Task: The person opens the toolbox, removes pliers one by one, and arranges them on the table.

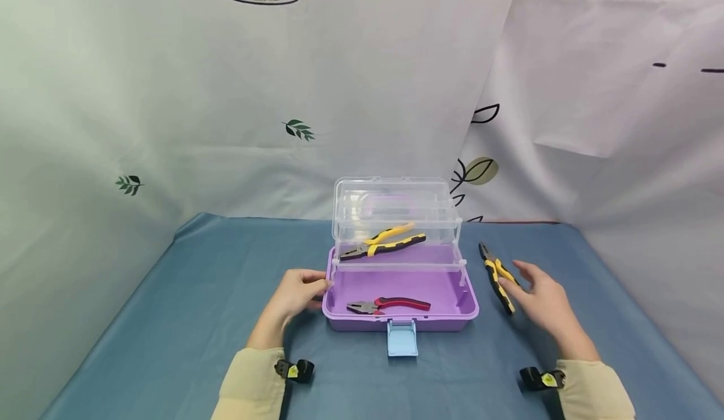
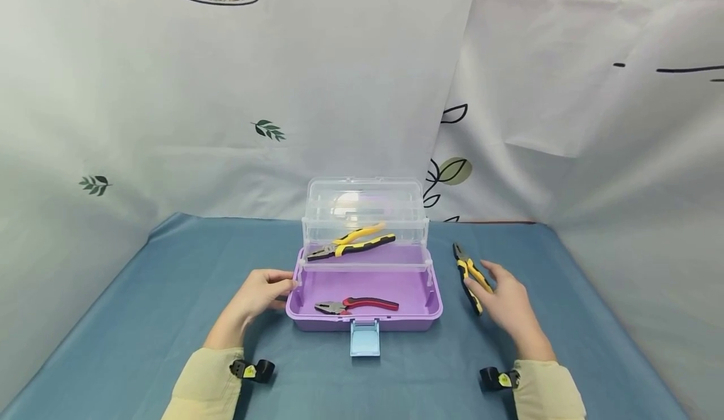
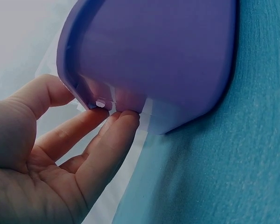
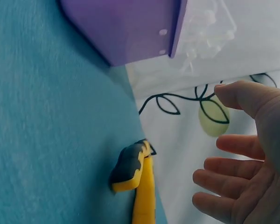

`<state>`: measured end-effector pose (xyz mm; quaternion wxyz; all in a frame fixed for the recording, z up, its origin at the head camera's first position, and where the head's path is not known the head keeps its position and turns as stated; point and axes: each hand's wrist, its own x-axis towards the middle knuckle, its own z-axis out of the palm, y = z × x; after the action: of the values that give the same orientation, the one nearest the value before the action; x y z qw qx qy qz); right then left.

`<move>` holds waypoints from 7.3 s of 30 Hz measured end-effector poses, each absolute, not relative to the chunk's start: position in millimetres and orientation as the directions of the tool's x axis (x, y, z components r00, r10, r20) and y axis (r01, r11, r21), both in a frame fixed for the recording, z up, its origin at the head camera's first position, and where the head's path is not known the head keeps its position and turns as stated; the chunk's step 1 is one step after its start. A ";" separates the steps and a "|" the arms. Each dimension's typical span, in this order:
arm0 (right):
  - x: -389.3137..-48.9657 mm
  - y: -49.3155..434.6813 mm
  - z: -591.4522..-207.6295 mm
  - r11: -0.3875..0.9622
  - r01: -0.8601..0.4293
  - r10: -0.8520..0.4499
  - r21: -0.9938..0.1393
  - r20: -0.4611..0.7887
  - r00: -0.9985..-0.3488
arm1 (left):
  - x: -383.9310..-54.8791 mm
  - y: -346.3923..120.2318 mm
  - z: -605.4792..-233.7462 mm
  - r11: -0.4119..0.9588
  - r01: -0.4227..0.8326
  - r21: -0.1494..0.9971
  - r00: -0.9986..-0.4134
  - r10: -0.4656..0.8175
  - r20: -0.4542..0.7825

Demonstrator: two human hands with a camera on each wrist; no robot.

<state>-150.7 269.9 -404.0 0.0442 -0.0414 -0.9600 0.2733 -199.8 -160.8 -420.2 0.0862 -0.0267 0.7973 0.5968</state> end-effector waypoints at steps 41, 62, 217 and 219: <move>-163.6 213.0 -359.8 0.822 -0.308 -0.154 -0.478 0.335 -0.930 | -202.5 -160.4 -431.3 0.247 -0.113 0.962 -0.989 0.068 -0.133; -183.8 188.3 -351.6 0.805 -0.459 -0.311 -0.375 0.392 -0.866 | -203.2 -160.8 -428.1 0.253 -0.099 0.962 -0.987 0.097 -0.127; -215.5 155.0 -321.2 0.754 -0.420 -0.536 -0.505 -0.104 -0.838 | -201.3 -164.5 -430.9 0.219 -0.099 0.971 -0.988 0.097 -0.123; -215.3 153.7 -322.8 0.757 -0.413 -0.533 -0.507 -0.111 -0.839 | -201.0 -164.7 -430.8 0.220 -0.097 0.971 -0.988 0.097 -0.121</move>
<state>-215.3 153.7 -322.8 -0.1252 0.2545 -0.9288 0.2385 -201.0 -164.7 -430.8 0.0777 -0.0002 0.7771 0.6245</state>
